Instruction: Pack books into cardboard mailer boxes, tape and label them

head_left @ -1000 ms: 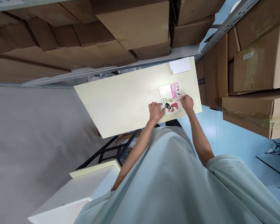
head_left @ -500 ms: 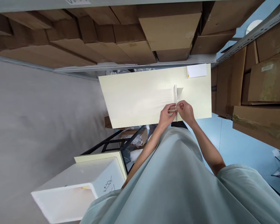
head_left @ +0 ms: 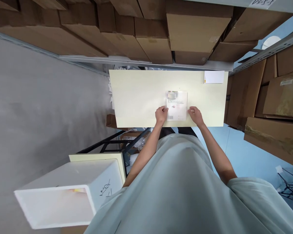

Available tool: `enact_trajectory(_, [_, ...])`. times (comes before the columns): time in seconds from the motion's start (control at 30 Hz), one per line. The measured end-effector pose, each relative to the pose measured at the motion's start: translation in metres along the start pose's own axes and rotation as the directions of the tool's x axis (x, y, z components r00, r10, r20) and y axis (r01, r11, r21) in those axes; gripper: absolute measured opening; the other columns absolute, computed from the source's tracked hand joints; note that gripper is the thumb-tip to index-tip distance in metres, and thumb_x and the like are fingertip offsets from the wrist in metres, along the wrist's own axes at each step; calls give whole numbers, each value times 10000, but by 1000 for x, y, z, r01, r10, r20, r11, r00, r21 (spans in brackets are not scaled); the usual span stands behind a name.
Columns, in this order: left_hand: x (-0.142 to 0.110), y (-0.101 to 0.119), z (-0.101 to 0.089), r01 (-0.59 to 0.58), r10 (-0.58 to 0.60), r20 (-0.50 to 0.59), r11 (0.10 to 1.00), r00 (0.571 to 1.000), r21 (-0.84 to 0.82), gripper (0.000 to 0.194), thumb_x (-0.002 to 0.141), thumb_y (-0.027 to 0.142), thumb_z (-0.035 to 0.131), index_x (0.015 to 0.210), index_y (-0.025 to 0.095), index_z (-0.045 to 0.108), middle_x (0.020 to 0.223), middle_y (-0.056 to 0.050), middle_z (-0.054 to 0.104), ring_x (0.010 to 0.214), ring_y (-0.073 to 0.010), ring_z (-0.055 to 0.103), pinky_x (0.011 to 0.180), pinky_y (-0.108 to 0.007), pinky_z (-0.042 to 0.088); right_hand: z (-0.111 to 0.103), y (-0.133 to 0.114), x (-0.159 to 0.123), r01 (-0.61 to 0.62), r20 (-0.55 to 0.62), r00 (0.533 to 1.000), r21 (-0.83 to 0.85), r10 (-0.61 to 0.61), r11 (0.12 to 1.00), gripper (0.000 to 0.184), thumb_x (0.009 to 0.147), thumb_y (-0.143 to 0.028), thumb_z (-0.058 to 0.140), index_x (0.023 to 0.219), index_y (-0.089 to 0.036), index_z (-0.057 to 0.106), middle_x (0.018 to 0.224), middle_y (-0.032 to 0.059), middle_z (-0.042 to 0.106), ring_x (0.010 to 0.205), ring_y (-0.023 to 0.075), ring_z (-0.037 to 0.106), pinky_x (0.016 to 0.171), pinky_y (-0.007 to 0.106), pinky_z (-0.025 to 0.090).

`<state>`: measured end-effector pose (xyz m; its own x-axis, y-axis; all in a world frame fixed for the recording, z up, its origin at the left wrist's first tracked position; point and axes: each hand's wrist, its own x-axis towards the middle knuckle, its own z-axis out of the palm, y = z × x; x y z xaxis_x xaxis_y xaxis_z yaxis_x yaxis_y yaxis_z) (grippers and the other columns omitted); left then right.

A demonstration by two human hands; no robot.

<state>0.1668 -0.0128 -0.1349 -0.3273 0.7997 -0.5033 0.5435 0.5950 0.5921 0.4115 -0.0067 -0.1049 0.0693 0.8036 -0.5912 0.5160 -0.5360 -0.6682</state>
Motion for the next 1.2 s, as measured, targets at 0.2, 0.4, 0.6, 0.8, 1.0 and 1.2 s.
enact_trajectory(0.2, [-1, 1, 9, 80, -78, 27, 995, 997, -52, 179, 937, 311, 721, 973, 199, 856, 877, -51, 826, 890, -239, 765, 860, -313, 567, 7, 12, 14, -47, 11, 999, -2, 47, 999, 335, 981, -373, 629, 1240, -169, 694, 1260, 131, 766, 1051, 214, 739, 1009, 399, 593])
enact_trajectory(0.4, [-13, 12, 30, 66, -58, 104, 995, 993, -80, 236, 997, 336, 667, 991, 212, 868, 762, -18, 796, 764, -201, 753, 797, -279, 567, -17, 21, 22, -17, -64, 998, -72, 12, 997, 290, 988, -323, 589, 1195, -159, 708, 1230, 137, 769, 1059, 218, 732, 1029, 393, 575])
enact_trajectory(0.6, [-16, 19, 33, 64, -63, 68, 998, 996, -20, 282, 1027, 371, 627, 1045, 210, 859, 920, -58, 839, 919, -230, 774, 904, -302, 560, -16, 22, 14, -4, -44, 999, -258, -7, 966, 359, 1022, -302, 560, 1324, -139, 667, 1326, 165, 714, 1066, 227, 747, 1005, 378, 576])
enact_trajectory(0.8, [-13, 44, 14, 23, -27, 69, 998, 997, 59, 238, 993, 268, 631, 1007, 216, 863, 1080, -100, 851, 1049, -265, 778, 926, -313, 559, -9, 4, -1, -16, -49, 999, -341, -1, 940, 354, 998, -286, 601, 1315, -153, 686, 1299, 166, 721, 1093, 247, 755, 1007, 352, 576])
enact_trajectory(1.0, [-2, 65, 10, 18, -35, 140, 993, 990, 117, 249, 986, 261, 626, 912, 220, 860, 993, -87, 852, 997, -252, 784, 873, -300, 551, -24, -2, 3, -57, -86, 996, -356, 28, 933, 403, 996, -302, 570, 1363, -159, 659, 1201, 139, 771, 1095, 252, 765, 955, 337, 588])
enact_trajectory(1.2, [-5, 61, 10, 51, -81, 161, 982, 984, 181, 224, 958, 252, 644, 1023, 215, 855, 1108, -115, 847, 1101, -265, 778, 900, -297, 537, -34, -7, 10, -31, -48, 999, -369, 14, 929, 314, 958, -284, 623, 1242, -188, 717, 1123, 95, 799, 1048, 231, 787, 917, 313, 590])
